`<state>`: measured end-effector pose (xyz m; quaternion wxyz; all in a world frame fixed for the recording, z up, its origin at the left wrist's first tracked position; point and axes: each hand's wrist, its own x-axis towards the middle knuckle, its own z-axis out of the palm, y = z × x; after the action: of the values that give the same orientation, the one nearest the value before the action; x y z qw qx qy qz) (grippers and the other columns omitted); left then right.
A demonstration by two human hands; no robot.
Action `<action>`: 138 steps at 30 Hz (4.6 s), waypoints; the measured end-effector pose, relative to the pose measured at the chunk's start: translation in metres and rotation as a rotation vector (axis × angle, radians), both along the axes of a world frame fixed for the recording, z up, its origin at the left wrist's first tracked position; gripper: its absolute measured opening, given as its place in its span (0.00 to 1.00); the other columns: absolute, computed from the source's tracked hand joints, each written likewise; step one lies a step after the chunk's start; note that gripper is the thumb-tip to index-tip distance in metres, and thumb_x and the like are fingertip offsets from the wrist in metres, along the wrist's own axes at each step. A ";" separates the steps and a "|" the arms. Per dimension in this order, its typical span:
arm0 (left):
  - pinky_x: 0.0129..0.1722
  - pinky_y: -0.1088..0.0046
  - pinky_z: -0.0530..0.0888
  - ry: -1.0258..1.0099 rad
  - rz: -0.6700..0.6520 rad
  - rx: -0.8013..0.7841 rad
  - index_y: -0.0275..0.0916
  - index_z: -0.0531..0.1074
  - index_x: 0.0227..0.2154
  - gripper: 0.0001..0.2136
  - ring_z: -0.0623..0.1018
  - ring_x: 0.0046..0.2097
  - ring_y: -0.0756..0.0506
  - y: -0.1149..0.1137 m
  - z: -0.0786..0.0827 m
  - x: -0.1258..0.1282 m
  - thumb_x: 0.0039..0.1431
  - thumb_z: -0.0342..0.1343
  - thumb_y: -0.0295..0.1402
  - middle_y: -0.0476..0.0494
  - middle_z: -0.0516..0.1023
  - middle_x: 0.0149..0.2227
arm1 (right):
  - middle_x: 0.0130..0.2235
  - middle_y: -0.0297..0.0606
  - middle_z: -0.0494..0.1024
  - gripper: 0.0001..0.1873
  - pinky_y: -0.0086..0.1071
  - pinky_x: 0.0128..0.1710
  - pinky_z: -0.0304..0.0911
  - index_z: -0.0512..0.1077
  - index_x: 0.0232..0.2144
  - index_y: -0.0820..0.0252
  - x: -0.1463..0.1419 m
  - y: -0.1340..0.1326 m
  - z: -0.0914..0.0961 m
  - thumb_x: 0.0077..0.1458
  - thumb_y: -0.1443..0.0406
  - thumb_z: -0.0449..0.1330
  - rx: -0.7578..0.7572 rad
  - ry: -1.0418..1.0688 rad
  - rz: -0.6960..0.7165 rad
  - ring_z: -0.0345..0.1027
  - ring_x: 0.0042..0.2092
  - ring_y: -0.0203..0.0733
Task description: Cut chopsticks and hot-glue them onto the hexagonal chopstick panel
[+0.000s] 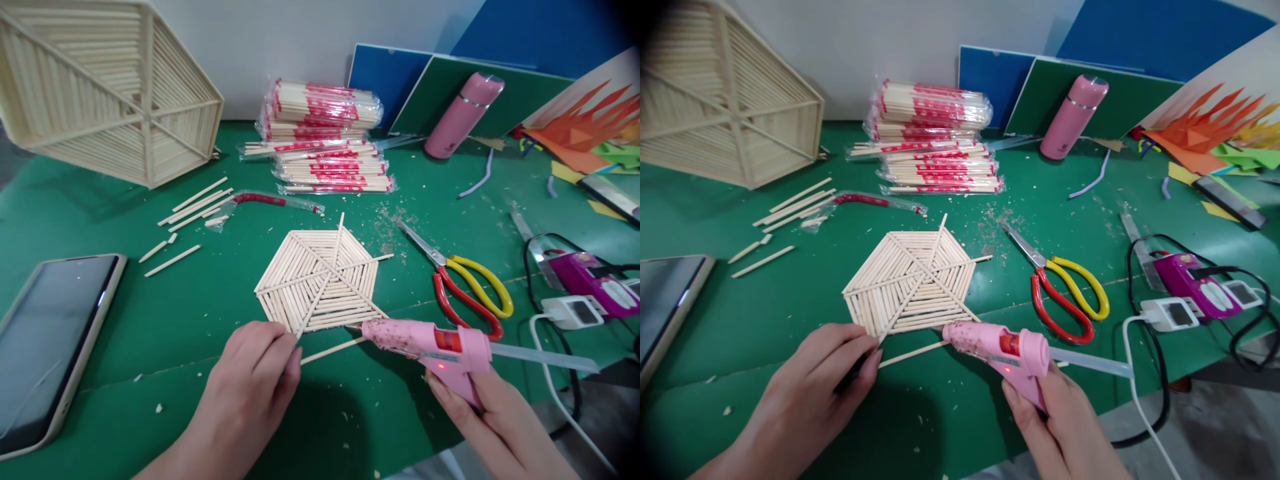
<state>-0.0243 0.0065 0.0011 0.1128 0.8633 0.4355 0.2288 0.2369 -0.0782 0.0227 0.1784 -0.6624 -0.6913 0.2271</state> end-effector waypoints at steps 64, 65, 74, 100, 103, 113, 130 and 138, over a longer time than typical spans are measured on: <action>0.37 0.69 0.67 0.046 -0.007 0.100 0.35 0.66 0.34 0.05 0.68 0.37 0.47 0.001 -0.005 -0.003 0.56 0.48 0.29 0.43 0.66 0.36 | 0.27 0.32 0.73 0.04 0.24 0.26 0.65 0.64 0.35 0.56 0.011 -0.012 0.000 0.54 0.65 0.51 0.048 0.054 -0.127 0.68 0.27 0.35; 0.37 0.68 0.67 0.047 -0.008 0.101 0.35 0.66 0.34 0.05 0.68 0.37 0.46 0.001 -0.005 -0.003 0.56 0.48 0.29 0.43 0.66 0.36 | 0.27 0.32 0.73 0.04 0.24 0.26 0.66 0.64 0.35 0.56 0.012 -0.012 0.001 0.54 0.65 0.51 0.046 0.052 -0.132 0.68 0.27 0.35; 0.38 0.68 0.68 0.055 -0.004 0.109 0.36 0.66 0.34 0.05 0.69 0.37 0.46 0.000 -0.009 -0.003 0.55 0.48 0.29 0.43 0.66 0.35 | 0.26 0.32 0.71 0.06 0.22 0.25 0.65 0.63 0.36 0.56 0.017 -0.013 0.000 0.55 0.64 0.50 0.062 -0.018 -0.131 0.67 0.26 0.34; 0.36 0.70 0.69 0.048 0.014 0.107 0.37 0.68 0.32 0.05 0.71 0.35 0.47 0.002 -0.006 -0.003 0.55 0.48 0.30 0.45 0.69 0.34 | 0.32 0.41 0.77 0.11 0.32 0.25 0.68 0.64 0.41 0.56 0.019 -0.023 0.002 0.54 0.63 0.50 0.229 -0.255 -0.038 0.73 0.31 0.45; 0.36 0.70 0.69 0.048 0.019 0.107 0.37 0.67 0.32 0.05 0.70 0.35 0.47 0.001 -0.006 -0.003 0.55 0.48 0.30 0.44 0.69 0.34 | 0.29 0.40 0.77 0.11 0.31 0.23 0.68 0.63 0.40 0.56 0.019 -0.025 0.002 0.54 0.64 0.50 0.220 -0.242 -0.039 0.73 0.30 0.46; 0.36 0.69 0.69 0.047 0.011 0.109 0.36 0.67 0.32 0.05 0.70 0.35 0.46 0.001 -0.006 -0.003 0.55 0.48 0.31 0.44 0.68 0.34 | 0.24 0.39 0.75 0.06 0.34 0.22 0.68 0.64 0.32 0.56 0.015 -0.019 0.005 0.54 0.63 0.49 0.185 -0.231 -0.047 0.71 0.25 0.45; 0.37 0.70 0.69 0.039 0.014 0.104 0.37 0.68 0.32 0.04 0.71 0.35 0.47 0.001 -0.006 -0.003 0.54 0.49 0.30 0.44 0.69 0.34 | 0.33 0.41 0.77 0.11 0.29 0.26 0.68 0.67 0.38 0.56 0.019 -0.022 0.006 0.52 0.60 0.52 0.141 -0.150 -0.173 0.72 0.32 0.45; 0.36 0.70 0.69 0.022 0.013 0.101 0.36 0.67 0.34 0.05 0.71 0.35 0.47 0.002 -0.003 -0.001 0.54 0.49 0.29 0.44 0.70 0.34 | 0.19 0.30 0.68 0.10 0.24 0.16 0.59 0.64 0.30 0.58 0.027 0.008 0.002 0.50 0.57 0.55 0.063 0.212 -0.487 0.62 0.20 0.34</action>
<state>-0.0258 0.0084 -0.0023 0.0632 0.8676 0.4300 0.2417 0.2642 -0.0707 0.0246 0.3197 -0.7757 -0.4959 0.2239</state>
